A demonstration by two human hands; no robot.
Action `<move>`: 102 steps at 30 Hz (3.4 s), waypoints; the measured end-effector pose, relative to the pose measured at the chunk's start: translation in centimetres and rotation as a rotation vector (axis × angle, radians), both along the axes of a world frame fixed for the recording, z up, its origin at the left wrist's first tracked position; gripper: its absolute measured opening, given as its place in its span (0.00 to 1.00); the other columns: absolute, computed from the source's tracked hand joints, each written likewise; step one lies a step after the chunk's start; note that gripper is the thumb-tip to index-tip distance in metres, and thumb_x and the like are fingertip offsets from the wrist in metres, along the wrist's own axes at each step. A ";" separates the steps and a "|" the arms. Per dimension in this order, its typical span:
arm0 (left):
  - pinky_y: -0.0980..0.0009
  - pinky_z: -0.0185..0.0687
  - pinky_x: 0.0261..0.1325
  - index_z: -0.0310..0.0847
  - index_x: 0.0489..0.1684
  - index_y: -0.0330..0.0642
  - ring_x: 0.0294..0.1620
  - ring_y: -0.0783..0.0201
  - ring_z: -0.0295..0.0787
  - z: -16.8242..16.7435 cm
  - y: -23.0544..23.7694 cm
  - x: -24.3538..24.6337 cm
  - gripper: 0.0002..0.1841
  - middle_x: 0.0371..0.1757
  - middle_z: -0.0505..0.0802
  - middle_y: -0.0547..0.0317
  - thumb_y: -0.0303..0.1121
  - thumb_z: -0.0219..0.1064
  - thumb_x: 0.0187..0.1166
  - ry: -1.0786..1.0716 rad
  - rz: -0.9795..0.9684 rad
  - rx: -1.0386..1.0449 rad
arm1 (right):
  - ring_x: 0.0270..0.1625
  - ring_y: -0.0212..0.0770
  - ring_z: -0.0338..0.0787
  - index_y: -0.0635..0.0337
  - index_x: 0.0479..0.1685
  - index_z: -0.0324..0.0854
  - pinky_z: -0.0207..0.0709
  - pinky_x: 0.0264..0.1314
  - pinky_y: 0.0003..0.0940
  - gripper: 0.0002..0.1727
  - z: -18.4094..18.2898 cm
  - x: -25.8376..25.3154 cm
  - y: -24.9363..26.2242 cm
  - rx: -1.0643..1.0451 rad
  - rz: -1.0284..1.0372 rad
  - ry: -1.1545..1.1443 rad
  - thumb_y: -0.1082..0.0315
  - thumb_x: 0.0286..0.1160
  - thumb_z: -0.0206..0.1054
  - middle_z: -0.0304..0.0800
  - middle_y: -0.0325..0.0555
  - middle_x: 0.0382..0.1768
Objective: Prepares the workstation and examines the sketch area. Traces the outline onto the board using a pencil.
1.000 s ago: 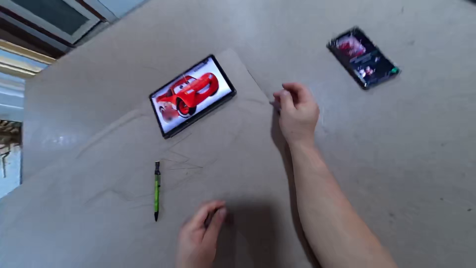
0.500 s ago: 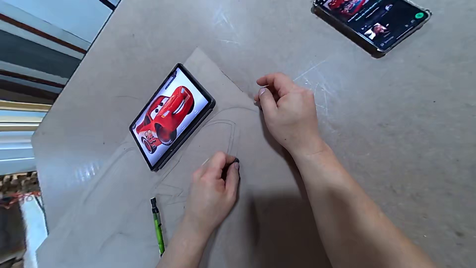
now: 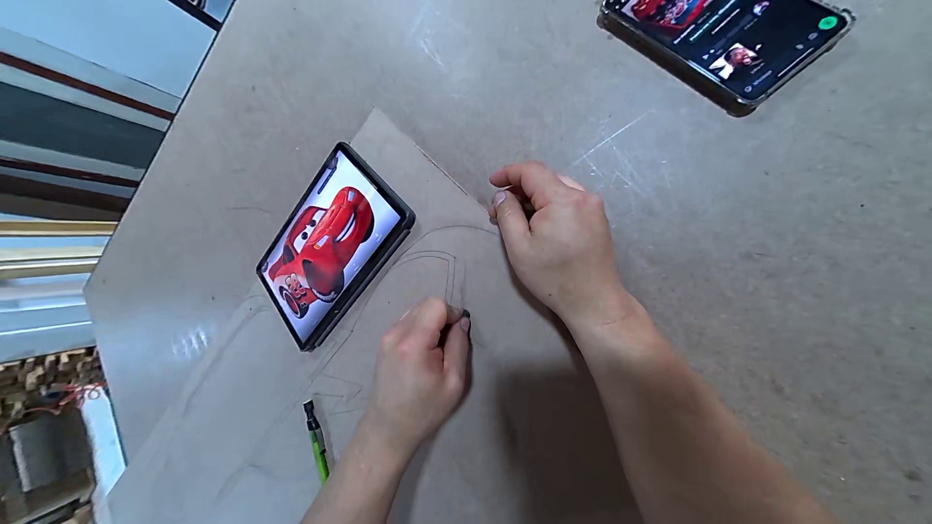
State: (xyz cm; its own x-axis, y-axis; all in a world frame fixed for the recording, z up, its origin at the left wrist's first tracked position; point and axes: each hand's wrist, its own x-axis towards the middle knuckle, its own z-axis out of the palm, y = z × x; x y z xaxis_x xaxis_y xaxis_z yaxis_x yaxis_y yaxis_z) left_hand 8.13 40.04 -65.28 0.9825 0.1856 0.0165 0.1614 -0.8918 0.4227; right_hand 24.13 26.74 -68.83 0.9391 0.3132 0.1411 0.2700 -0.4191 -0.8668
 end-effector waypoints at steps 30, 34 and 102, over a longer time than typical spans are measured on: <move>0.79 0.80 0.25 0.84 0.33 0.50 0.25 0.79 0.81 0.2 0.1 -1.4 0.07 0.27 0.84 0.74 0.35 0.63 0.80 0.022 -0.034 -0.036 | 0.42 0.25 0.91 0.45 0.56 0.89 0.84 0.57 0.33 0.13 -0.1 0.0 0.0 -0.034 0.010 0.041 0.62 0.84 0.58 0.95 0.26 0.35; 0.80 0.81 0.29 0.86 0.32 0.46 0.28 0.79 0.82 -0.1 0.1 -1.2 0.07 0.29 0.86 0.71 0.33 0.63 0.78 -0.036 -0.040 0.012 | 0.42 0.25 0.92 0.44 0.56 0.89 0.84 0.56 0.33 0.14 0.0 0.1 0.0 -0.046 0.011 0.054 0.62 0.84 0.58 0.95 0.25 0.36; 0.78 0.84 0.33 0.87 0.39 0.46 0.30 0.77 0.84 -0.3 0.8 -1.9 0.07 0.31 0.87 0.70 0.35 0.64 0.83 -0.026 0.046 -0.016 | 0.37 0.24 0.92 0.44 0.56 0.88 0.87 0.42 0.29 0.13 0.0 -0.2 -0.1 -0.004 0.015 0.086 0.61 0.84 0.59 0.94 0.28 0.37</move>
State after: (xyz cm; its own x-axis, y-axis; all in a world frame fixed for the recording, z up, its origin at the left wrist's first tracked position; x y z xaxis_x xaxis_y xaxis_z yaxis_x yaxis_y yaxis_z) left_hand 6.19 40.87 -65.53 0.9722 0.2310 0.0386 0.1908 -0.8768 0.4413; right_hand 23.92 26.69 -68.88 0.9429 0.3277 0.0592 0.2013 -0.4195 -0.8852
